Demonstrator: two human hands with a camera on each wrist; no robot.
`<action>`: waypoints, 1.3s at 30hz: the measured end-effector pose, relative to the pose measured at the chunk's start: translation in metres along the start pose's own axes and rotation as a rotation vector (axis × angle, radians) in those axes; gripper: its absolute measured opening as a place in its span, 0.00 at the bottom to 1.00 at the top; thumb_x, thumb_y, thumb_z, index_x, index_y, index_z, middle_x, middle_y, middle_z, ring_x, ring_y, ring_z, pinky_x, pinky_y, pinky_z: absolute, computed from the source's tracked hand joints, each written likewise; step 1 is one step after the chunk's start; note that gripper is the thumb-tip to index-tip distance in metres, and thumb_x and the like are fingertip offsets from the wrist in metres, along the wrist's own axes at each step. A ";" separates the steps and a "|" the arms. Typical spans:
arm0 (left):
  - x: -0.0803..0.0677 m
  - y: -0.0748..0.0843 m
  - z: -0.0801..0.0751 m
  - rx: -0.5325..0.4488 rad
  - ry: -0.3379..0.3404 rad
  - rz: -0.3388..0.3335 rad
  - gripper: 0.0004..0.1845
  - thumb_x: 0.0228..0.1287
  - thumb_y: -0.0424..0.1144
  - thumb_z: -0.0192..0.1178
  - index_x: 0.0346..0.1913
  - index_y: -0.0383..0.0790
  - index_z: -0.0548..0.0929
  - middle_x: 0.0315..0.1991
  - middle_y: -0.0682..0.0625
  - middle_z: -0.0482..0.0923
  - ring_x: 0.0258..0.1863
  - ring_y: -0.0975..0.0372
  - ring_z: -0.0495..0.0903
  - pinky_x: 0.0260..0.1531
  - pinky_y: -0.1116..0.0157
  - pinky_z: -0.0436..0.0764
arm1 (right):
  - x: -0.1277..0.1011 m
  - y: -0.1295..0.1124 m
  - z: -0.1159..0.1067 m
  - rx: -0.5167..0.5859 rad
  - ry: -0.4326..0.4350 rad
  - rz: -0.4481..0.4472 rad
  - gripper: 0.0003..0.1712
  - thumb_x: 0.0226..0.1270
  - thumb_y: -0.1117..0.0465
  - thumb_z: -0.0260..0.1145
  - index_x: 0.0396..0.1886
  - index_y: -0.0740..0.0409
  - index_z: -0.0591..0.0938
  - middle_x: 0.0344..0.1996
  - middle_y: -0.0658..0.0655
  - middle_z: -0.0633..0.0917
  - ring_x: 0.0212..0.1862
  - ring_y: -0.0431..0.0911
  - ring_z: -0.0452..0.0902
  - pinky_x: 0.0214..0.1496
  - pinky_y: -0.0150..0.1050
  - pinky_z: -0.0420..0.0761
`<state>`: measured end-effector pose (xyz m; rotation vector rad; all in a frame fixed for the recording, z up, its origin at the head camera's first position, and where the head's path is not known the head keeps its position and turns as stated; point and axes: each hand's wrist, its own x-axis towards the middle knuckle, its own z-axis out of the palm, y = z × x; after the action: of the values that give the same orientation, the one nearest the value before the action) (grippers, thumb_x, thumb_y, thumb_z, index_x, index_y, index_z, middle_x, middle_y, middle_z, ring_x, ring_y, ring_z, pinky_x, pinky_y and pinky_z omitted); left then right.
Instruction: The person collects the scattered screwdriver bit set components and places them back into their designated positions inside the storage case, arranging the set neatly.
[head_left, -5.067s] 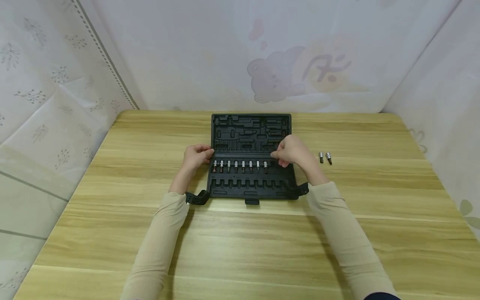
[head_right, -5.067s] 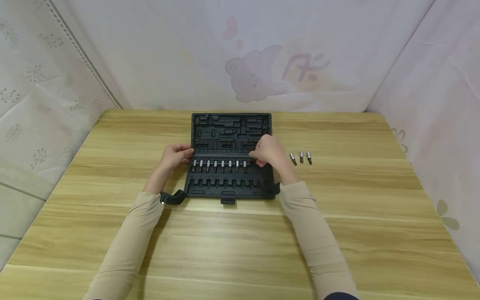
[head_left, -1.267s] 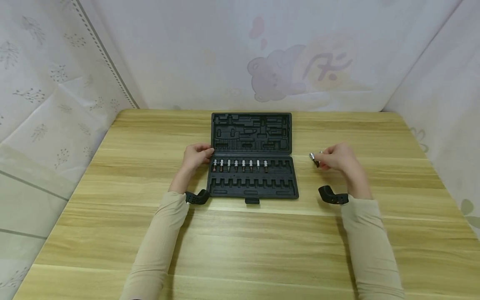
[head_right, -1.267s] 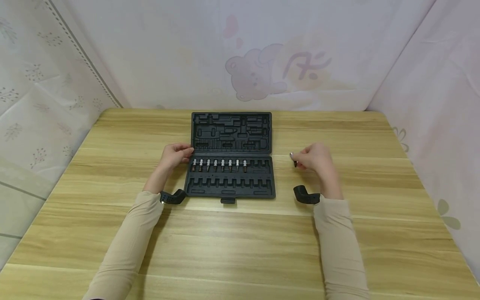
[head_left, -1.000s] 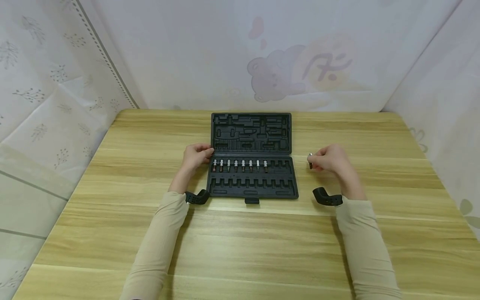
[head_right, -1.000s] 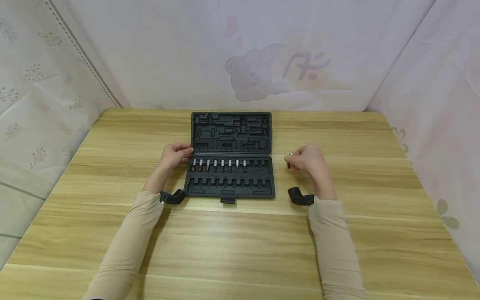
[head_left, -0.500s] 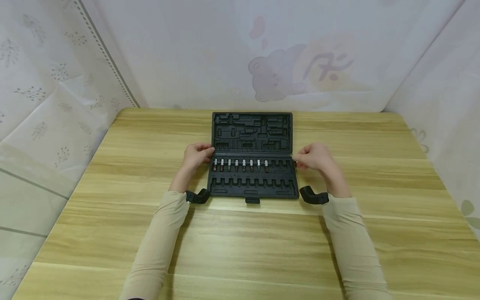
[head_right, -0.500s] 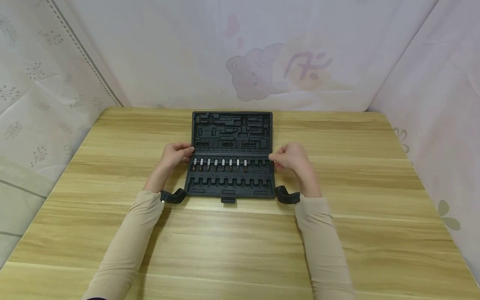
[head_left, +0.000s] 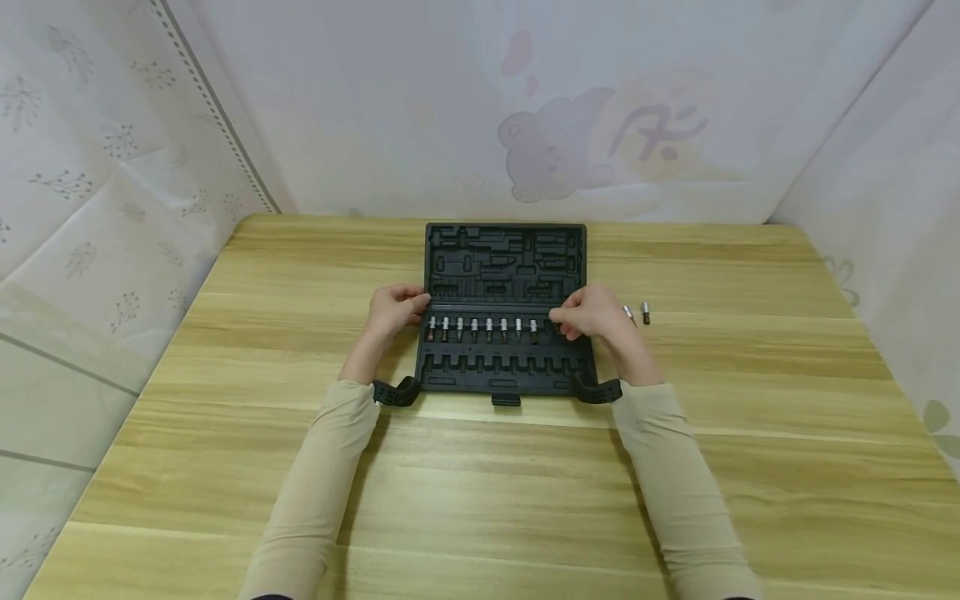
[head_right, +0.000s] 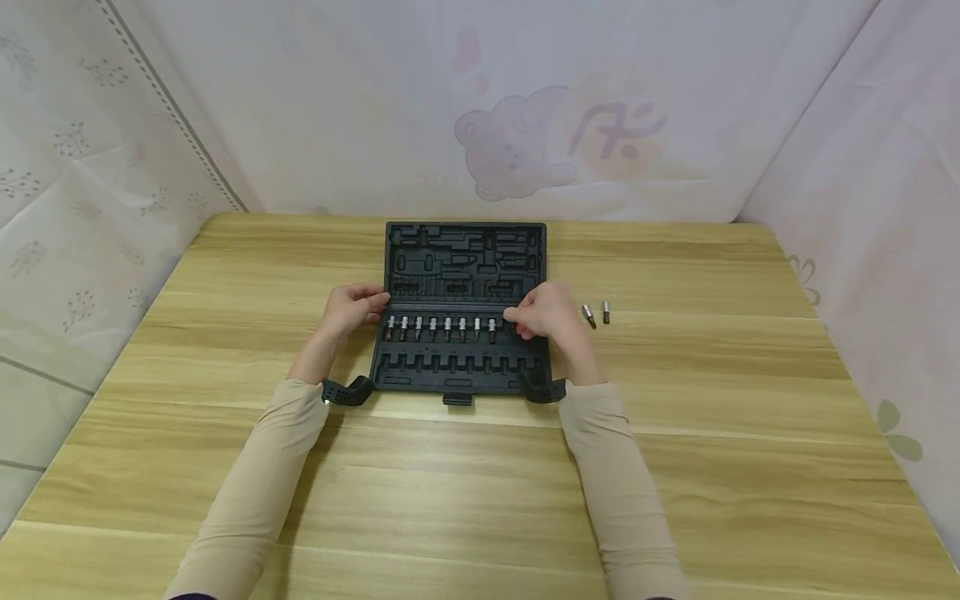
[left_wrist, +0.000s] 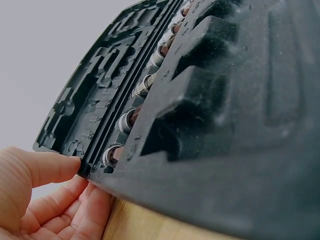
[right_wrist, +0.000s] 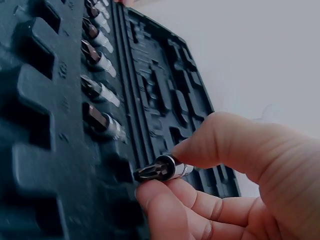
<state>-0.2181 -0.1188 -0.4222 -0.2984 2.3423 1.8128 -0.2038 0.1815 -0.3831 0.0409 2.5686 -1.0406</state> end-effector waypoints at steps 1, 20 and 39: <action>0.000 0.000 0.000 -0.001 0.000 -0.002 0.16 0.65 0.34 0.58 0.53 0.28 0.78 0.48 0.37 0.78 0.34 0.60 0.77 0.32 0.69 0.81 | 0.001 -0.001 0.001 0.000 -0.002 0.004 0.14 0.63 0.60 0.62 0.32 0.70 0.84 0.18 0.54 0.83 0.21 0.43 0.81 0.42 0.46 0.82; 0.002 -0.001 0.001 -0.008 0.005 -0.007 0.15 0.65 0.34 0.58 0.52 0.28 0.79 0.47 0.37 0.78 0.32 0.61 0.77 0.31 0.69 0.81 | 0.004 -0.010 0.017 -0.161 0.046 0.029 0.20 0.62 0.57 0.64 0.12 0.62 0.81 0.12 0.55 0.81 0.19 0.45 0.78 0.44 0.47 0.80; 0.005 -0.002 0.000 -0.011 0.004 -0.027 0.15 0.65 0.34 0.59 0.51 0.29 0.79 0.47 0.38 0.78 0.34 0.61 0.77 0.32 0.69 0.81 | 0.024 -0.023 -0.007 -0.056 -0.310 0.155 0.18 0.67 0.67 0.58 0.15 0.59 0.72 0.09 0.53 0.76 0.13 0.40 0.73 0.14 0.30 0.62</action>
<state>-0.2223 -0.1193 -0.4255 -0.3344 2.3207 1.8145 -0.2317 0.1669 -0.3719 0.0586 2.2730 -0.8446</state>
